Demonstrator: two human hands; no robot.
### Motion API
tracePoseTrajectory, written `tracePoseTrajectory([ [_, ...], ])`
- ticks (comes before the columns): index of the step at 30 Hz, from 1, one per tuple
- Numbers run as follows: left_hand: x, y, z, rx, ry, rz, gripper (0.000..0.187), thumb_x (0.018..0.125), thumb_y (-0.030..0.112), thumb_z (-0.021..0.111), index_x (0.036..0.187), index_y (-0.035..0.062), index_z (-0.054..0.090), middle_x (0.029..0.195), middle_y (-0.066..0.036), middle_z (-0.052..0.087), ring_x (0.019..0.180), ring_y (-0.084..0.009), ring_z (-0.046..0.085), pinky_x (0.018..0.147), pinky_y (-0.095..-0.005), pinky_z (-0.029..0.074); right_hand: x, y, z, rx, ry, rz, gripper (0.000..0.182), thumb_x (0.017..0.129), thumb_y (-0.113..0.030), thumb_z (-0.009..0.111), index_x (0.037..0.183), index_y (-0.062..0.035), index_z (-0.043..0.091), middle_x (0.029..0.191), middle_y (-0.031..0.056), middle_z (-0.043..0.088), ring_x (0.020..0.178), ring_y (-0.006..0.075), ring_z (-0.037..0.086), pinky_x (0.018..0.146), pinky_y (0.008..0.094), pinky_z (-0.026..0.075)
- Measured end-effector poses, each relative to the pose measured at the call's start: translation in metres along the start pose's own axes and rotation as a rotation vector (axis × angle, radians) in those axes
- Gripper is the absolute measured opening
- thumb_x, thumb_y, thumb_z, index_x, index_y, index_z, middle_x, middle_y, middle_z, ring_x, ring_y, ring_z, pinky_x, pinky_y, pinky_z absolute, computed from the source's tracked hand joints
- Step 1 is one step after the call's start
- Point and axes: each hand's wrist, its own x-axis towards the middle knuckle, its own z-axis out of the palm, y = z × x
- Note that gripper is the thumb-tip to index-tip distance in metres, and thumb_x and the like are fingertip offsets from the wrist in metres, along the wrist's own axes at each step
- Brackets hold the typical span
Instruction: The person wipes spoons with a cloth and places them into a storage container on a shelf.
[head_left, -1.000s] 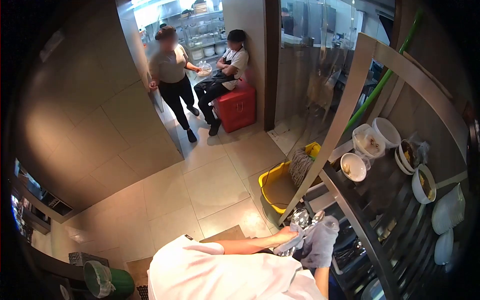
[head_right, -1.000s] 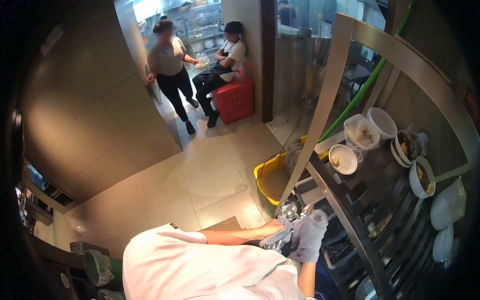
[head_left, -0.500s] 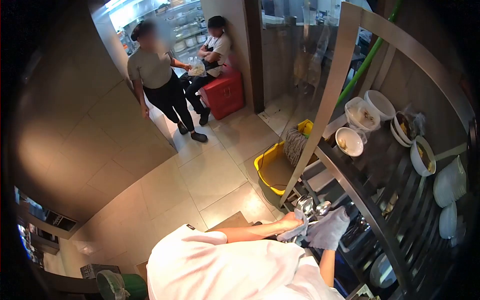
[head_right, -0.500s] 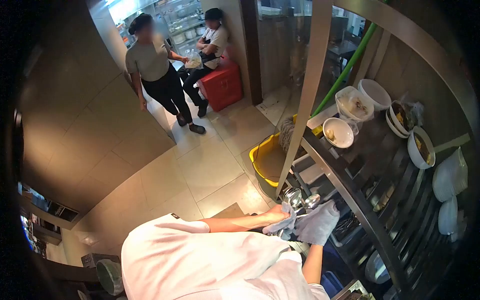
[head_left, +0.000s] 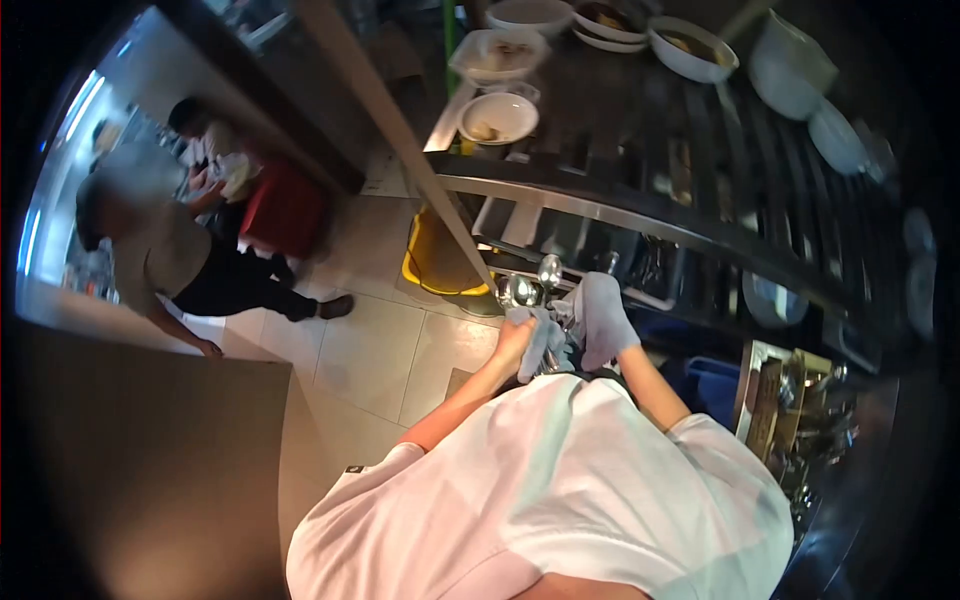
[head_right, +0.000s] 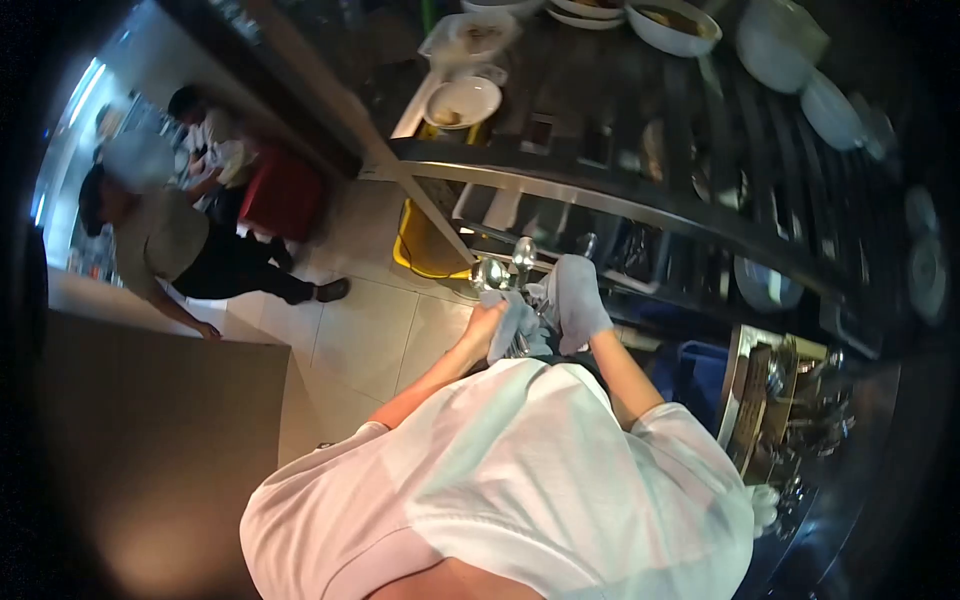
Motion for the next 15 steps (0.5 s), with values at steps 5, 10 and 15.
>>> tracePoseTrajectory([
  [5, 0.014, -0.005, -0.002, -0.012, 0.107, -0.073, 0.019, 0.083, 0.013, 0.054, 0.094, -0.0013, 0.06, 0.087, -0.01, 0.063, 0.074, -0.0196, 0.06, 0.065, -0.034, 0.049, 0.017, 0.044, 0.046, 0.588, 0.197, -0.167, 0.052, 0.036, -0.061, 0.076, 0.065, -0.0201, 0.061, 0.069, 0.0018, 0.059, 0.072, 0.0185, 0.061, 0.072, 0.0252, 0.047],
  [10, 0.021, -0.011, 0.004, -0.02, 0.061, 0.069, 0.024, 0.083, 0.014, 0.054, 0.097, -0.0038, 0.061, 0.089, -0.01, 0.063, 0.077, -0.0189, 0.06, 0.066, -0.0341, 0.048, 0.034, 0.033, 0.074, 1.324, 0.478, -0.259, 0.029, 0.074, -0.044, 0.055, 0.078, -0.0146, 0.054, 0.069, 0.0025, 0.054, 0.061, 0.0188, 0.054, 0.056, 0.03, 0.045],
  [15, 0.012, 0.015, 0.014, 0.22, -0.137, -0.023, 0.025, 0.082, 0.011, 0.048, 0.101, -0.0001, 0.062, 0.092, -0.007, 0.063, 0.084, -0.0166, 0.059, 0.073, -0.0306, 0.047, 0.037, -0.014, 0.065, 0.903, 0.963, -0.392, 0.013, 0.082, -0.007, 0.048, 0.092, -0.0109, 0.056, 0.077, 0.0043, 0.058, 0.068, 0.0195, 0.058, 0.057, 0.0299, 0.046],
])
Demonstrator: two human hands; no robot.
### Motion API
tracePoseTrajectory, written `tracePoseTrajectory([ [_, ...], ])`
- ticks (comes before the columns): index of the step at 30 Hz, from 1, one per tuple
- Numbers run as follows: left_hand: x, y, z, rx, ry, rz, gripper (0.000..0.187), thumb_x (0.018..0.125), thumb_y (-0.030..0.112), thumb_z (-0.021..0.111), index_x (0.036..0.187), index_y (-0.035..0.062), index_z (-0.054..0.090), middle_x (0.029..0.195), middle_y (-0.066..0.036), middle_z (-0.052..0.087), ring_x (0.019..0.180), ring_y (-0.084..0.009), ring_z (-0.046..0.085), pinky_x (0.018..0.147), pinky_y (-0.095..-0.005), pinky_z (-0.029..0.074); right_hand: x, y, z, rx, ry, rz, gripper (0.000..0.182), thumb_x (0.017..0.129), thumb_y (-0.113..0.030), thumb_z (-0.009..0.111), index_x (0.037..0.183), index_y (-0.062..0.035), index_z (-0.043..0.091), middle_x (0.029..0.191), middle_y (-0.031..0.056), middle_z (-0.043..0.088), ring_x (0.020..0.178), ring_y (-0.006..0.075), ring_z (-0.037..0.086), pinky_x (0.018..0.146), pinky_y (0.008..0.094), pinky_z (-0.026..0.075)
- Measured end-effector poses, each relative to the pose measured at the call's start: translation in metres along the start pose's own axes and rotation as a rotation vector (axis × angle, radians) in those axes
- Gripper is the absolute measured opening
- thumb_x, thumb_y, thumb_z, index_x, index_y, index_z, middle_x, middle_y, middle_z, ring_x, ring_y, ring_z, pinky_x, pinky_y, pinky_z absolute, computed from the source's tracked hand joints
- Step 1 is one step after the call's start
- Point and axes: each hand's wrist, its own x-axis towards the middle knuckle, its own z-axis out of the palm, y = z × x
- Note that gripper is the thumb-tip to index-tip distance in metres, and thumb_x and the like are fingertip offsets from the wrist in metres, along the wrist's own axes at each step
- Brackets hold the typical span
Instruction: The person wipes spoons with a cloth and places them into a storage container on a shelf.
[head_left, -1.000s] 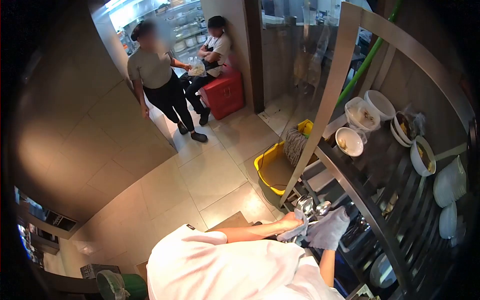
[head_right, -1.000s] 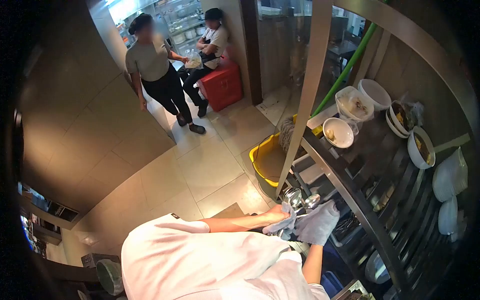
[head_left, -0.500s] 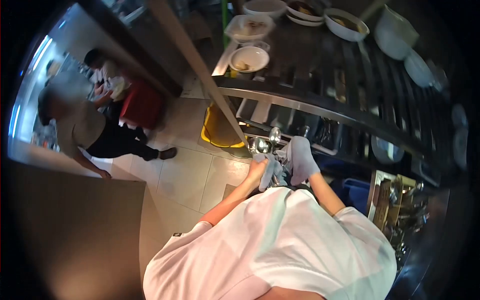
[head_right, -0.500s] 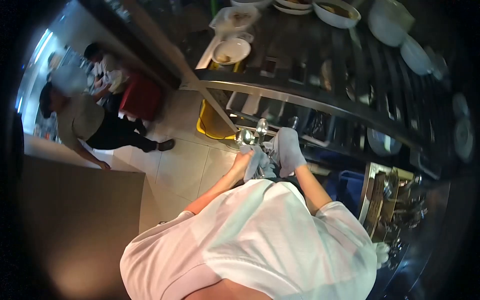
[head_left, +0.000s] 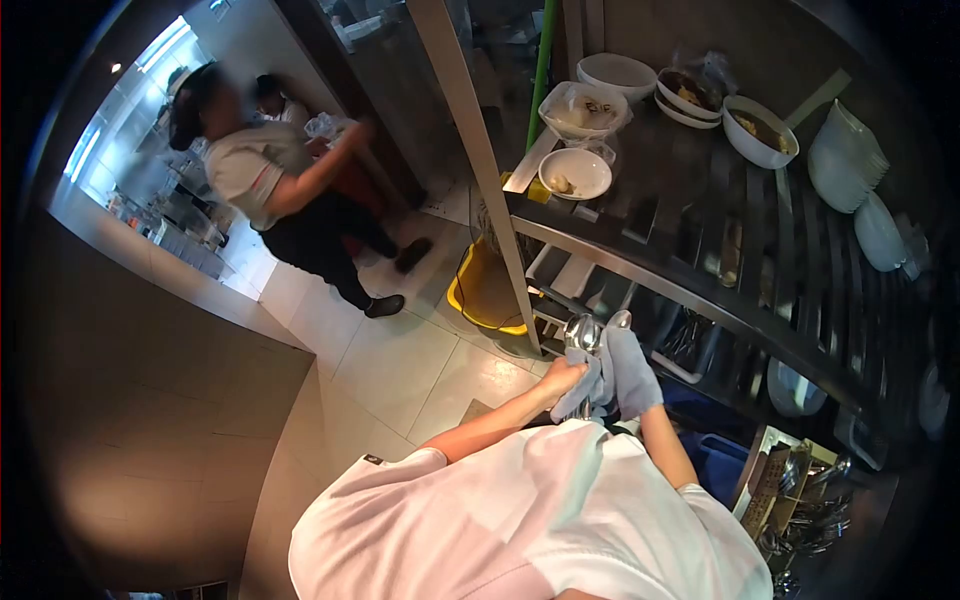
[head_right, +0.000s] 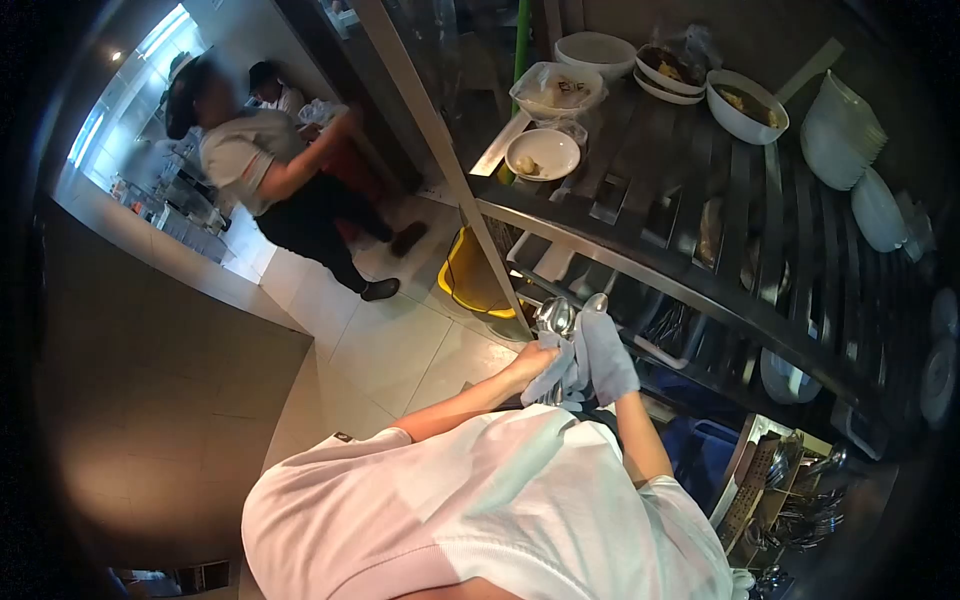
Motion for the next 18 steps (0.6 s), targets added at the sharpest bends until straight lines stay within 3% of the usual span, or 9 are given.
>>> tracePoseTrajectory([
  [1, -0.002, 0.001, 0.002, 0.001, 0.005, 0.0, 0.025, 0.082, 0.011, 0.048, 0.101, -0.0001, 0.062, 0.092, -0.007, 0.063, 0.084, -0.0166, 0.059, 0.073, -0.0306, 0.047, -0.002, 0.015, 0.01, 0.004, -0.001, -0.002, 0.013, 0.082, -0.007, 0.048, 0.092, -0.0109, 0.056, 0.077, 0.0043, 0.058, 0.068, 0.0195, 0.058, 0.057, 0.0299, 0.046],
  [3, -0.002, 0.002, 0.006, 0.03, 0.058, 0.066, 0.026, 0.078, 0.011, 0.051, 0.098, -0.0009, 0.063, 0.087, -0.008, 0.063, 0.079, -0.0161, 0.059, 0.069, -0.03, 0.047, 0.0, 0.048, 0.02, 0.445, 0.005, 0.629, 0.014, 0.076, -0.004, 0.051, 0.083, -0.0099, 0.062, 0.075, 0.0076, 0.061, 0.069, 0.0217, 0.061, 0.056, 0.0295, 0.047],
  [5, -0.004, 0.003, 0.009, -0.005, 0.065, 0.101, 0.026, 0.08, 0.012, 0.051, 0.099, -0.0003, 0.063, 0.088, -0.008, 0.063, 0.08, -0.0155, 0.058, 0.069, -0.0296, 0.046, 0.005, 0.046, 0.01, 0.166, 0.094, 0.465, 0.013, 0.073, -0.003, 0.052, 0.07, -0.0086, 0.063, 0.067, 0.0107, 0.06, 0.062, 0.0247, 0.061, 0.053, 0.0322, 0.046],
  [7, -0.007, 0.004, 0.008, -0.046, 0.077, 0.064, 0.025, 0.081, 0.012, 0.052, 0.1, -0.0001, 0.063, 0.089, -0.007, 0.064, 0.08, -0.0153, 0.058, 0.07, -0.03, 0.047, 0.012, 0.044, -0.001, -0.932, -0.067, 0.165, 0.012, 0.072, -0.002, 0.053, 0.07, -0.0075, 0.063, 0.061, 0.0131, 0.057, 0.057, 0.027, 0.06, 0.051, 0.0348, 0.046],
  [9, -0.002, -0.005, 0.008, -0.061, 0.069, 0.029, 0.024, 0.083, 0.013, 0.051, 0.099, -0.0001, 0.063, 0.088, -0.007, 0.064, 0.079, -0.0156, 0.059, 0.069, -0.0305, 0.047, 0.028, 0.011, -0.021, -1.056, -0.095, 0.147, 0.009, 0.072, -0.005, 0.055, 0.069, -0.0069, 0.064, 0.059, 0.0153, 0.057, 0.058, 0.0269, 0.062, 0.053, 0.0351, 0.048],
  [11, -0.001, -0.006, 0.007, -0.034, 0.034, 0.006, 0.025, 0.084, 0.013, 0.049, 0.102, 0.0022, 0.063, 0.091, -0.008, 0.064, 0.081, -0.0173, 0.059, 0.072, -0.0314, 0.047, 0.043, -0.012, -0.034, -0.143, 0.334, 0.901, 0.008, 0.072, -0.012, 0.06, 0.069, -0.0064, 0.064, 0.059, 0.0135, 0.059, 0.062, 0.0269, 0.065, 0.056, 0.035, 0.05],
  [12, 0.001, -0.006, 0.007, -0.053, 0.034, -0.014, 0.025, 0.084, 0.013, 0.049, 0.1, 0.0017, 0.063, 0.089, -0.007, 0.064, 0.079, -0.0172, 0.059, 0.071, -0.0313, 0.048, 0.037, -0.003, -0.039, -0.013, 0.265, 1.074, 0.014, 0.073, -0.02, 0.06, 0.067, -0.0066, 0.062, 0.062, 0.0109, 0.061, 0.065, 0.0265, 0.066, 0.061, 0.0359, 0.051],
  [15, 0.004, -0.003, 0.005, -0.03, 0.057, -0.015, 0.023, 0.083, 0.013, 0.05, 0.099, 0.0005, 0.063, 0.087, -0.008, 0.064, 0.078, -0.0176, 0.059, 0.069, -0.0307, 0.048, 0.016, 0.023, -0.032, -0.744, -0.176, 0.566, 0.014, 0.071, -0.02, 0.061, 0.065, -0.0068, 0.06, 0.064, 0.0078, 0.062, 0.065, 0.0254, 0.066, 0.061, 0.0367, 0.051],
  [18, 0.012, -0.013, 0.007, -0.006, 0.115, 0.053, 0.021, 0.081, 0.013, 0.053, 0.09, -0.0007, 0.064, 0.082, -0.007, 0.063, 0.072, -0.016, 0.059, 0.064, -0.0317, 0.047, 0.021, -0.014, -0.015, -0.739, -0.323, 0.42, 0.012, 0.074, -0.017, 0.058, 0.063, -0.0154, 0.064, 0.065, 0.005, 0.063, 0.064, 0.0207, 0.064, 0.058, 0.0347, 0.05],
])
